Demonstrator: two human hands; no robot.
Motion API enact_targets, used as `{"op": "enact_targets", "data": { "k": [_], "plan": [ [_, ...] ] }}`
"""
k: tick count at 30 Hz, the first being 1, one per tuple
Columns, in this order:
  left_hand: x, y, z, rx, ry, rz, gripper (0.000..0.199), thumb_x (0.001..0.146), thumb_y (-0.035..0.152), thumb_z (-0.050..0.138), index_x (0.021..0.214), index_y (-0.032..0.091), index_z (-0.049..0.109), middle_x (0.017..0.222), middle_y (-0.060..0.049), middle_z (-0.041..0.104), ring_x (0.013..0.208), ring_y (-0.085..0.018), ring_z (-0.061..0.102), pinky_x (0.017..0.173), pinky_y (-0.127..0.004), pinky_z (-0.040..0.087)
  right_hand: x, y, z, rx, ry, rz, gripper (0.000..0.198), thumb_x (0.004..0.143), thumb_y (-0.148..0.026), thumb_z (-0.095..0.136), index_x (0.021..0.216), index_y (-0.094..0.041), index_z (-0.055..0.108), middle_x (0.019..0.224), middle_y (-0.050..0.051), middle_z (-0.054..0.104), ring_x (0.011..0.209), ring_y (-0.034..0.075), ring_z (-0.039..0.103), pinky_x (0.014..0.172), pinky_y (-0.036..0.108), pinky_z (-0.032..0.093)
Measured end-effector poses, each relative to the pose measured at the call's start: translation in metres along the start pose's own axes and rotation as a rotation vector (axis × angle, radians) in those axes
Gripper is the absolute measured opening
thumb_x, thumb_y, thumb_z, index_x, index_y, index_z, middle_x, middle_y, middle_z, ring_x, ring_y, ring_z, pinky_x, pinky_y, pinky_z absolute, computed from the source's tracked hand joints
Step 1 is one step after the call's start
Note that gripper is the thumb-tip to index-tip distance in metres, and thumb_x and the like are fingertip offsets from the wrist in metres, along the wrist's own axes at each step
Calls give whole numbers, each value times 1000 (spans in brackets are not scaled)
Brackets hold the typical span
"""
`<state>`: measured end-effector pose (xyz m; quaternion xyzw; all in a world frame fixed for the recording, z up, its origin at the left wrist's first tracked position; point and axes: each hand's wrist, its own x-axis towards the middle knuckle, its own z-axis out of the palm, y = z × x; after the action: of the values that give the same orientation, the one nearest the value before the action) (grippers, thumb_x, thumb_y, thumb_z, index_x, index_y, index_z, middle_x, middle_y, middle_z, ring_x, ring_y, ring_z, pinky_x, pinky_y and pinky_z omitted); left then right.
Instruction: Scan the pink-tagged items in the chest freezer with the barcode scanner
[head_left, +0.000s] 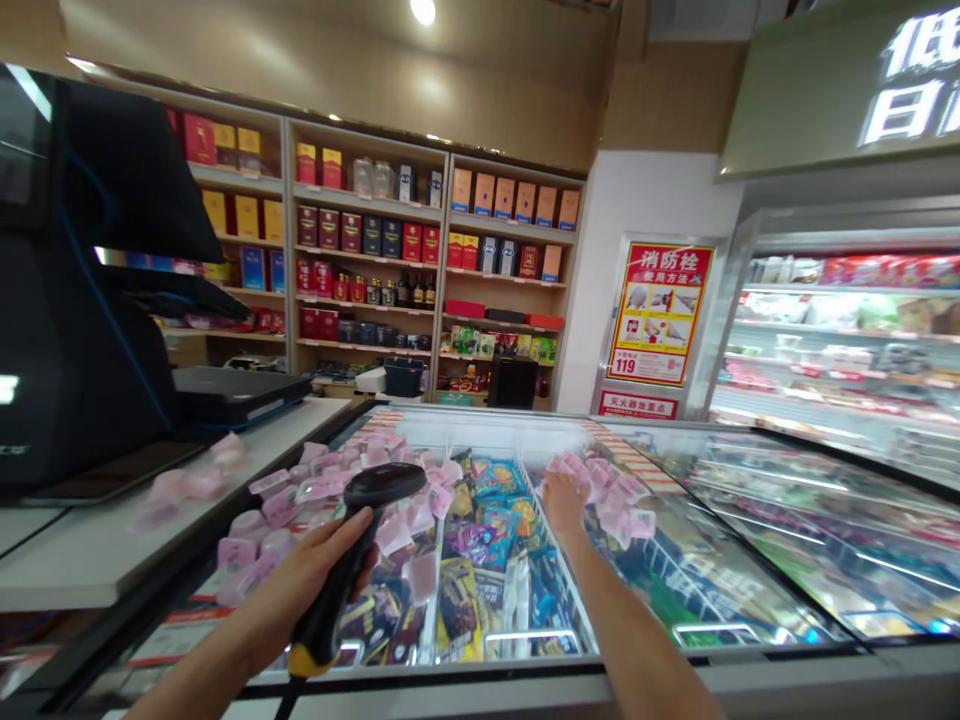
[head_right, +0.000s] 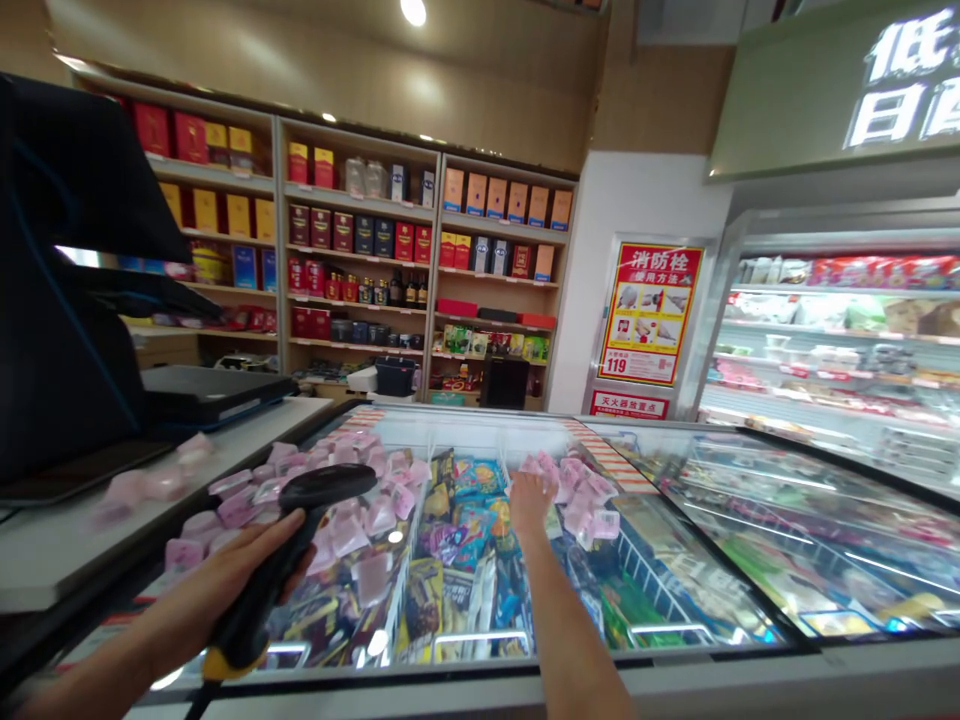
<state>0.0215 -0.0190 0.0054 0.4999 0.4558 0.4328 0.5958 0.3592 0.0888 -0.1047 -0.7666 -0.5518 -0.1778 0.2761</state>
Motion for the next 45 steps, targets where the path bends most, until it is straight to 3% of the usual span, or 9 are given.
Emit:
{"op": "enact_targets", "data": {
  "k": [3, 6, 9, 11, 16, 19, 27, 35, 45],
  "plan": [
    [-1, -6, -7, -9, 2, -3, 31, 59, 47, 59, 59, 17, 50, 48, 2, 55, 42, -9, 47, 41, -19, 39, -1, 1, -11, 3, 33, 72, 32, 77, -16, 35, 103, -19, 53, 106, 11, 51, 105, 24, 37, 87, 43, 19],
    [-1, -13, -14, -20, -1, -14, 31, 62, 47, 56, 60, 17, 50, 51, 1, 56, 43, -9, 48, 43, -20, 39, -13, -31, -28, 162, 22, -3, 33, 79, -27, 35, 105, -17, 52, 110, 11, 49, 104, 23, 39, 83, 37, 26],
    [0, -16, -18, -48, -10, -15, 29, 63, 46, 55, 61, 17, 50, 53, 0, 57, 45, -10, 48, 45, -21, 39, -44, -82, -45, 442, -337, -181, 43, 81, -41, 25, 86, -17, 60, 79, 6, 61, 75, 17, 53, 68, 28, 35],
    [0, -15, -19, -38, -11, 0, 29, 63, 46, 55, 61, 17, 50, 54, 1, 56, 46, -10, 48, 45, -21, 39, -69, -113, -54, 489, -482, -269, 42, 73, -51, 36, 89, -20, 59, 74, 3, 61, 68, 16, 54, 61, 26, 36],
    [8, -9, -14, 11, -14, 39, 30, 63, 46, 55, 62, 17, 49, 51, 2, 54, 44, -10, 47, 44, -21, 37, -103, -147, -60, 440, -483, -336, 44, 58, -42, 57, 97, -23, 54, 81, 2, 61, 70, 17, 55, 60, 26, 37],
    [20, -5, -6, 21, -18, 80, 31, 64, 46, 54, 64, 16, 49, 50, 3, 52, 43, -9, 46, 44, -21, 37, -91, -138, -51, 479, -429, -300, 34, 59, -27, 54, 93, -20, 54, 79, 3, 61, 70, 17, 55, 61, 27, 39],
    [20, -7, 17, 42, -156, 41, 30, 65, 47, 53, 65, 17, 46, 50, 4, 52, 42, -7, 45, 41, -18, 34, -37, -79, -18, 815, -31, -147, 55, 59, -10, 42, 114, -17, 39, 101, 5, 57, 91, 16, 53, 79, 31, 41],
    [11, -4, 24, 118, -274, 84, 31, 69, 47, 49, 67, 17, 48, 54, 4, 53, 45, -7, 46, 45, -19, 35, -25, -70, -4, 826, 42, -149, 57, 61, -10, 41, 118, -17, 34, 102, 5, 57, 88, 14, 55, 80, 29, 42],
    [23, -2, 33, 82, -231, 107, 34, 68, 49, 48, 61, 16, 48, 53, 2, 53, 43, -7, 45, 43, -20, 36, -18, -59, 0, 581, 47, -99, 60, 62, -8, 40, 120, -16, 32, 100, 6, 57, 91, 17, 53, 79, 29, 39]
  ]
}}
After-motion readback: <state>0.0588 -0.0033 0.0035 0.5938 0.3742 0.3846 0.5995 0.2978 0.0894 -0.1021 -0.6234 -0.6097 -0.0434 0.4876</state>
